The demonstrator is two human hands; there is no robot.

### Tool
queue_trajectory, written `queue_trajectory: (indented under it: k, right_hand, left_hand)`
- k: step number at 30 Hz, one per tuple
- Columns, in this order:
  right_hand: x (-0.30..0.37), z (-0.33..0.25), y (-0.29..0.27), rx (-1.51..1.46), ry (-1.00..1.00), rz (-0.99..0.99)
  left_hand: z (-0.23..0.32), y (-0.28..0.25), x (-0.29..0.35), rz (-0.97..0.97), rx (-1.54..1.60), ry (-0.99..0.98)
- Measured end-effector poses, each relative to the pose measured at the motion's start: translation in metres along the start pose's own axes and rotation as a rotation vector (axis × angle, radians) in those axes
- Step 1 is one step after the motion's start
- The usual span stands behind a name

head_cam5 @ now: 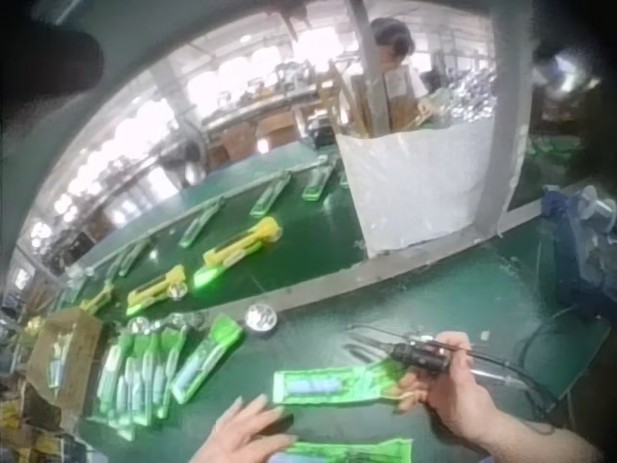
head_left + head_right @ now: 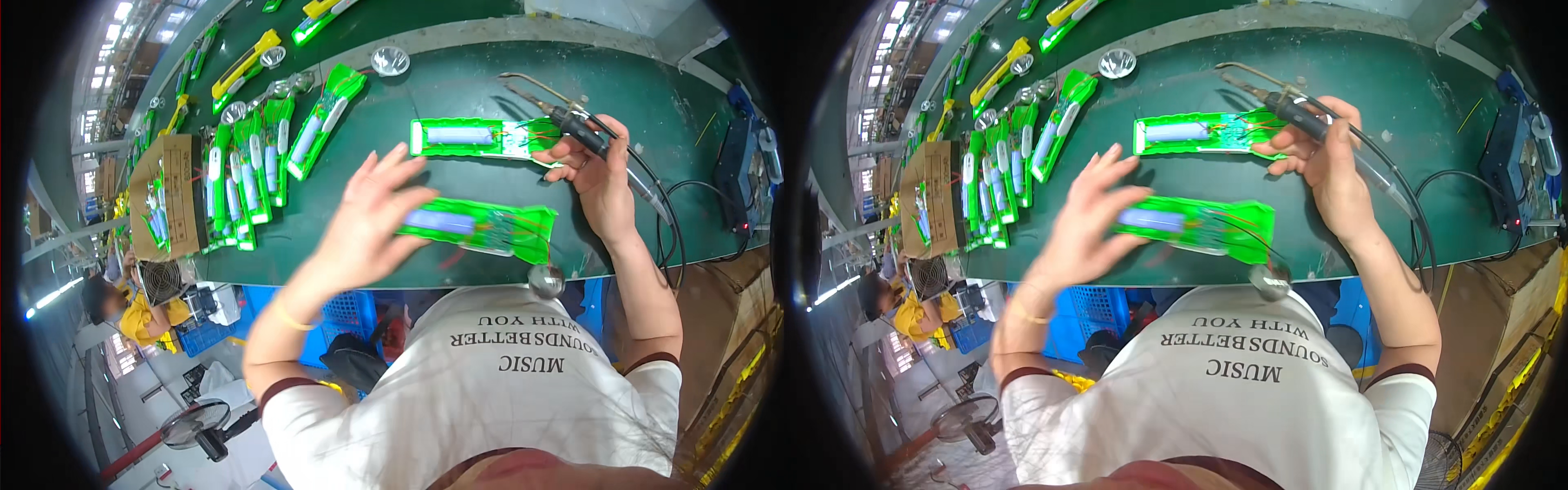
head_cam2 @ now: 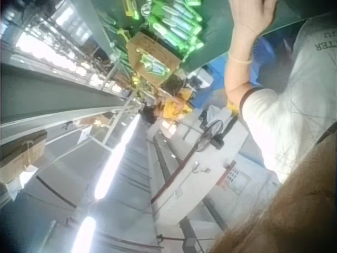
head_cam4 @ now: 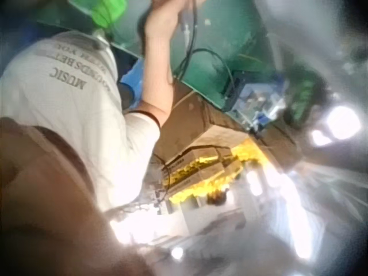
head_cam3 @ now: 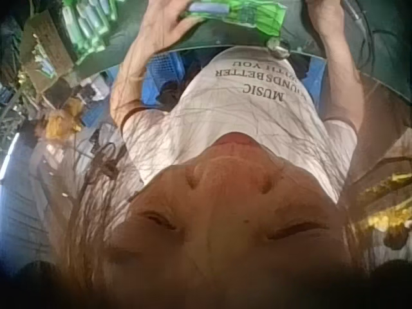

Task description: Soldering internal components and assembling the housing of handheld solar-powered flashlights.

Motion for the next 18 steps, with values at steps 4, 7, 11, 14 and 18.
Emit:
queue_trajectory:
  k: [4, 7, 11, 14, 18]
  right_hand:
    - [0.010, 0.006, 0.015, 0.063, -0.008, -0.099]
    - [0.015, -0.007, 0.008, 0.082, -0.079, -0.028]
    - [0.026, -0.038, -0.024, 0.043, -0.265, 0.019]
    - [0.031, -0.052, -0.058, -0.068, -0.358, 0.186]
    - [0.045, -0.048, -0.087, -0.104, -0.342, 0.350]
  left_hand:
    - [-0.001, 0.010, 0.026, 0.271, -0.180, -0.040]
    - [0.000, -0.002, 0.039, 0.422, -0.257, -0.022]
    - [0.003, -0.011, 0.056, 0.566, -0.119, 0.031]
    - [0.000, -0.006, 0.054, 0.531, -0.130, 0.033]
    - [0.018, 0.020, 0.014, 0.272, -0.139, 0.053]
Point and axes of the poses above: each hand's wrist, its own x-axis away from the middle knuckle, its own y-axis out of the palm, z = x × y, the point moved 9 cm from there along -x, towards the middle knuckle, and after that the axes turned 14 degrees about z, right-handed, at the moved point
